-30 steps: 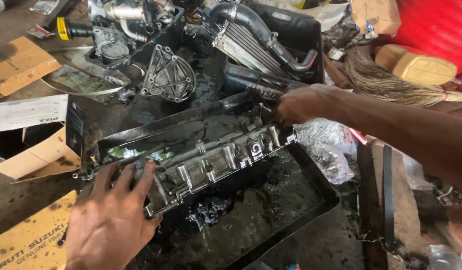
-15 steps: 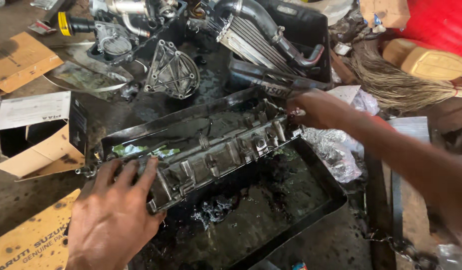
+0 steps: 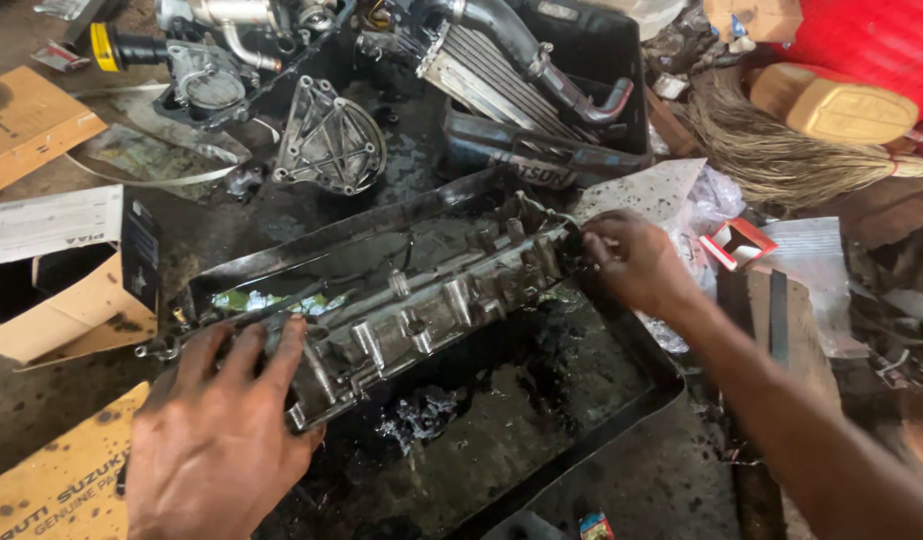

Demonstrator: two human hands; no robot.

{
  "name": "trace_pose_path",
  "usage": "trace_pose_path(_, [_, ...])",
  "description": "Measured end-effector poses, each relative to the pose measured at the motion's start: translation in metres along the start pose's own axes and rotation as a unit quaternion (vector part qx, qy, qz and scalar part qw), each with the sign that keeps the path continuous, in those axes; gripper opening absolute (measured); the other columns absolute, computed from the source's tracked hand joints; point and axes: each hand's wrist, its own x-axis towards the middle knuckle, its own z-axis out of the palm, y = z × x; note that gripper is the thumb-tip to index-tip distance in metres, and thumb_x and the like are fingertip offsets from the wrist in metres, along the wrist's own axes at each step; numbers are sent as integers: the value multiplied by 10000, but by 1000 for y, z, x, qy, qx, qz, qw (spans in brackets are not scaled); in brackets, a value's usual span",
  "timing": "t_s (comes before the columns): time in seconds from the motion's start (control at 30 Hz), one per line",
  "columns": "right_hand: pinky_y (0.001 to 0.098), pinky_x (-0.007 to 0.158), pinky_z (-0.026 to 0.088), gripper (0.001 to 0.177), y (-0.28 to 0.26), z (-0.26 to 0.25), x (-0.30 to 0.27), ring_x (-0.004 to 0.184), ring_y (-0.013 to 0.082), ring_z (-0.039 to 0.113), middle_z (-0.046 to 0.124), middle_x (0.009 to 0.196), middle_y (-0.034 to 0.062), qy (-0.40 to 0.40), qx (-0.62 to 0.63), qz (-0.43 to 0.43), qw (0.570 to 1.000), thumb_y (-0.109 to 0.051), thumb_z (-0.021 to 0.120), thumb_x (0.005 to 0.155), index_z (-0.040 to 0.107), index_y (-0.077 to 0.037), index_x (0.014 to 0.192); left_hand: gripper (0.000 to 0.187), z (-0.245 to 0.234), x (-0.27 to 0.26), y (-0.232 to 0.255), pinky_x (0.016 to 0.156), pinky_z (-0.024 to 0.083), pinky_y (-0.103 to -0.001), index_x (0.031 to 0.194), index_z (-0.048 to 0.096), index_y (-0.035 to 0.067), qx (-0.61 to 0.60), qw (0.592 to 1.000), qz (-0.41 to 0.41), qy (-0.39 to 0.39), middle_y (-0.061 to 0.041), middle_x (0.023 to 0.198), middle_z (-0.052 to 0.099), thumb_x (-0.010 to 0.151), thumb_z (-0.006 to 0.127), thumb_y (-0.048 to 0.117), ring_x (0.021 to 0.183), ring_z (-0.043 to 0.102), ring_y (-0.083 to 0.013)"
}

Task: The person scrubs a greasy engine cylinder head with their hands, focusing on the internal valve and camshaft areas. They repeatedly rub the metal surfaces to remove oil and grime, occasionally lifting and repositioning the part over a black tray.

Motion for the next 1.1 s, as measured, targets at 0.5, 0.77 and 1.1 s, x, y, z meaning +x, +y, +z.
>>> trace_pose_path(0.5, [548, 1218, 167, 665, -40, 51, -18, 1458, 456, 116, 149, 1608, 247, 68, -35, 50, 996, -441, 539, 990, 500, 30, 1457, 967, 13, -3, -3, 1013, 553, -417, 1419, 608, 209, -2, 996, 21, 87, -38, 1322, 674, 546, 852, 548, 1329, 563, -272])
trace_pose_path(0.77, [594, 1231, 91, 546, -51, 35, -24, 1540, 389, -10, 63, 1654, 140, 9, -126, 123, 984, -485, 450, 1006, 671, -70, 1285, 964, 8, -5, 2, 977, 547, -449, 1412, 596, 193, -12, 998, 18, 58, -59, 1309, 671, 538, 855, 508, 1318, 551, -307])
trace_pose_path(1.1, [688, 1219, 30, 546, -52, 28, -22, 1589, 348, -102, 88, 1668, 73, -10, -206, 125, 970, -512, 444, 1008, 703, -119, 1285, 1061, -10, 11, -1, 961, 539, -484, 1523, 476, 152, 2, 997, 6, -72, -134, 1372, 629, 619, 865, 548, 1315, 493, -368])
